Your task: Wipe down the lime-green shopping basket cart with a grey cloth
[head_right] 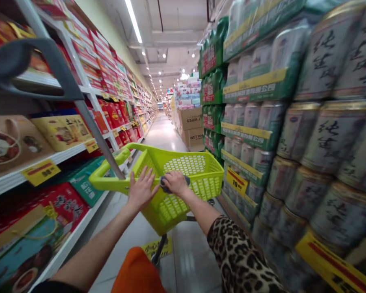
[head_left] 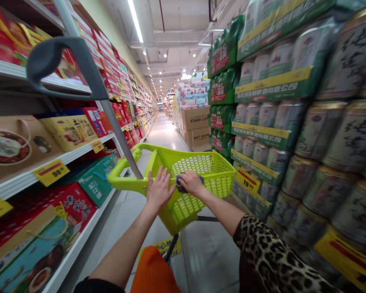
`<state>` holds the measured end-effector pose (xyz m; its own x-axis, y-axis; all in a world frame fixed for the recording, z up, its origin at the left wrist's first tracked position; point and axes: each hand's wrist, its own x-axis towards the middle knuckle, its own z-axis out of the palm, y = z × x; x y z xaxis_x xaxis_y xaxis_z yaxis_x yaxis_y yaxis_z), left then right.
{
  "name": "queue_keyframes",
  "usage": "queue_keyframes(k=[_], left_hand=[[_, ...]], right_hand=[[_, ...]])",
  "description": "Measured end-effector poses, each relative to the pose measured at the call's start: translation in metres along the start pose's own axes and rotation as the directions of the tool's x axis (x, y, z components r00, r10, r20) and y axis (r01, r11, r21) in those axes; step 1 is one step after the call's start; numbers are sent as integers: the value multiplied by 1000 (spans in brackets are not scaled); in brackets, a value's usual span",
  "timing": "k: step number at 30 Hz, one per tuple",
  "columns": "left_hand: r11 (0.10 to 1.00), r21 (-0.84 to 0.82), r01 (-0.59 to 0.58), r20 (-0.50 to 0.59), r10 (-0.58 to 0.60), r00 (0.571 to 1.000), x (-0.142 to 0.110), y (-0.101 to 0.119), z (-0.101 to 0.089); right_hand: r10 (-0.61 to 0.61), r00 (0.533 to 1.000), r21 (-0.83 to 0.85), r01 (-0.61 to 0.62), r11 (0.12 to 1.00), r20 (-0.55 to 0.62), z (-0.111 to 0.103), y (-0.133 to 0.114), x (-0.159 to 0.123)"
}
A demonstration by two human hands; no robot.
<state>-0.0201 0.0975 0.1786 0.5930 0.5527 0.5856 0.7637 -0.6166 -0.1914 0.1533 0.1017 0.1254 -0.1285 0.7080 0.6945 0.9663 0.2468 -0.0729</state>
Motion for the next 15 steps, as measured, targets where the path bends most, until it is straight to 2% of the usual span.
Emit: queue_keyframes(k=[4, 7, 9, 11, 12, 15], left_hand=[[1000, -4, -29, -1, 29, 1000, 0, 1, 6], [999, -22, -39, -9, 39, 999, -1, -6, 6], [998, -38, -40, -9, 40, 999, -2, -8, 6], [998, -48, -31, -6, 30, 1000, -1, -6, 5], [999, -49, -24, -4, 23, 1000, 0, -3, 6], [999, -48, -7, 15, 8, 1000, 4, 10, 9]], right_hand=[[-25, 986, -92, 10, 996, -167, -10, 68, -37], [5, 976, -103, -28, 994, -219, -27, 125, -66], [51, 965, -100, -79, 992, -257, -38, 151, -78], [105, 949, -91, -138, 986, -297, -42, 159, -83], [126, 944, -86, -159, 983, -305, -41, 156, -82], [124, 957, -80, -150, 985, -263, -27, 119, -66]])
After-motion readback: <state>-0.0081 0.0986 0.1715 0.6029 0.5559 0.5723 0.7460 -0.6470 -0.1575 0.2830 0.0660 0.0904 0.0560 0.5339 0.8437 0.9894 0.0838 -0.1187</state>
